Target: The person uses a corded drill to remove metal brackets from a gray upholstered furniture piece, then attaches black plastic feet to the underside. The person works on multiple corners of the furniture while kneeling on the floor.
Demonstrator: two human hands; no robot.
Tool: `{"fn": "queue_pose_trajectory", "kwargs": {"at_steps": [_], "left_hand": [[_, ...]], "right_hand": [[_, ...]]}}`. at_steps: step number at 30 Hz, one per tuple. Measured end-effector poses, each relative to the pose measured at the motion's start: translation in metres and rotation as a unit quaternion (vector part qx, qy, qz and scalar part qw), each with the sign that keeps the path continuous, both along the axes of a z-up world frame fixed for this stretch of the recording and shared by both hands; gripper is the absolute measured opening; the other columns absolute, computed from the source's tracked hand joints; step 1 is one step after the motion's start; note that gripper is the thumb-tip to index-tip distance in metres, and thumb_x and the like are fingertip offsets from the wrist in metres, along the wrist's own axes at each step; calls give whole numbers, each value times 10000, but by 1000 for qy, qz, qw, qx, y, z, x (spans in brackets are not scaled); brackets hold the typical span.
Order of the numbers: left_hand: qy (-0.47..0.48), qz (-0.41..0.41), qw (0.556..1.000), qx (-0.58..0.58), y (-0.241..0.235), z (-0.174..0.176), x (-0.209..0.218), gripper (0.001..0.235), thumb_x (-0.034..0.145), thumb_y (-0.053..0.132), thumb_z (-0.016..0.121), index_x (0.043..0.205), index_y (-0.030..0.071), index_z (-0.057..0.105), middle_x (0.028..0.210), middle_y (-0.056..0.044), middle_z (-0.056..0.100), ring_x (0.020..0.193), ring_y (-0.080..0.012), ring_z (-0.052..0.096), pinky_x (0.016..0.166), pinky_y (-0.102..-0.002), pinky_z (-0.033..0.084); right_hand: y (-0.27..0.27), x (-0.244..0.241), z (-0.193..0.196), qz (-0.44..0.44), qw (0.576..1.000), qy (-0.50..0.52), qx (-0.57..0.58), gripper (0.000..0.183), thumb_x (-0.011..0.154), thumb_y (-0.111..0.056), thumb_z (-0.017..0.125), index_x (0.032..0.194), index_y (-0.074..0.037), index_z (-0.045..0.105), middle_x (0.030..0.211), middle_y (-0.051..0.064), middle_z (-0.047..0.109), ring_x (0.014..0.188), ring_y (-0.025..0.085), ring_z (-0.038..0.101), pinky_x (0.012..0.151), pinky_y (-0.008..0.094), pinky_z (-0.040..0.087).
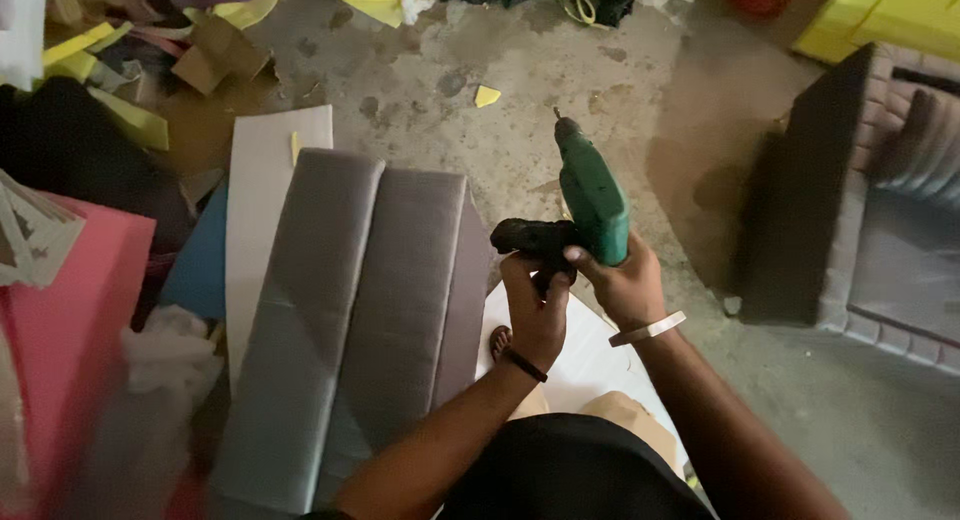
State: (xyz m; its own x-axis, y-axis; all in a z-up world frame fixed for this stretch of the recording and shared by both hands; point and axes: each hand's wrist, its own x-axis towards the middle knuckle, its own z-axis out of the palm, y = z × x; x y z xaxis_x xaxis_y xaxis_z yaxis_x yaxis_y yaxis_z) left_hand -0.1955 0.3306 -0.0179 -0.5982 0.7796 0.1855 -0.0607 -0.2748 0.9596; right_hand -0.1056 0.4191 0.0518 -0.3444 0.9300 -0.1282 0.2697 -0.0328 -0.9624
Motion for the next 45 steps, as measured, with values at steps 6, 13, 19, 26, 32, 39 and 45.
{"fn": "queue_pose_trajectory", "kwargs": {"at_steps": [6,13,19,26,32,39,45], "left_hand": [[77,49,996,9,41,0,-16,306,1021,88,604,1245,9,411,1229,-137,478,1100,-206,535,981,-377,490],[67,90,994,-13,76,26,12,401,968,115,655,1256,28,391,1194,-109,455,1032,-185,521,917,-355,494],[137,134,981,-39,110,38,27,382,987,134,691,1272,22,463,1201,-122,418,1019,-215,519,874,-374,492],[250,158,954,-46,123,29,29,381,955,174,797,1192,44,528,1227,-162,469,1091,-289,544,890,-386,534],[186,84,979,25,118,25,31,402,972,154,778,1215,70,469,1224,-122,494,1147,-238,523,1046,-406,468],[-127,57,990,30,122,35,19,556,947,232,748,1310,91,351,1152,-78,602,1081,-171,596,939,-346,556],[-110,77,991,25,114,43,5,506,1050,213,709,1412,-72,499,1119,-125,674,968,-171,639,840,-334,564]], "right_hand": [[51,-13,-3,45,999,15,-27,491,759,-217,903,1140,4,685,932,59,725,774,102,617,661,278,534],[97,-4,14,81,996,13,-40,415,782,-178,866,1121,9,716,893,40,735,709,85,622,591,275,513],[133,13,25,106,990,28,-88,352,800,-149,869,1053,3,678,723,38,639,553,86,544,448,280,438],[144,28,29,120,980,83,-133,316,759,-82,853,1009,9,683,717,20,637,531,78,530,418,264,391],[151,31,33,49,988,92,-115,274,777,-20,807,1004,16,658,732,28,651,534,84,550,430,270,411],[152,36,39,33,999,-15,-40,304,786,-37,793,1062,-23,668,822,50,708,614,86,635,476,259,486],[148,32,31,50,998,10,25,300,800,24,779,1088,20,694,925,71,719,730,96,636,590,261,509]]}}
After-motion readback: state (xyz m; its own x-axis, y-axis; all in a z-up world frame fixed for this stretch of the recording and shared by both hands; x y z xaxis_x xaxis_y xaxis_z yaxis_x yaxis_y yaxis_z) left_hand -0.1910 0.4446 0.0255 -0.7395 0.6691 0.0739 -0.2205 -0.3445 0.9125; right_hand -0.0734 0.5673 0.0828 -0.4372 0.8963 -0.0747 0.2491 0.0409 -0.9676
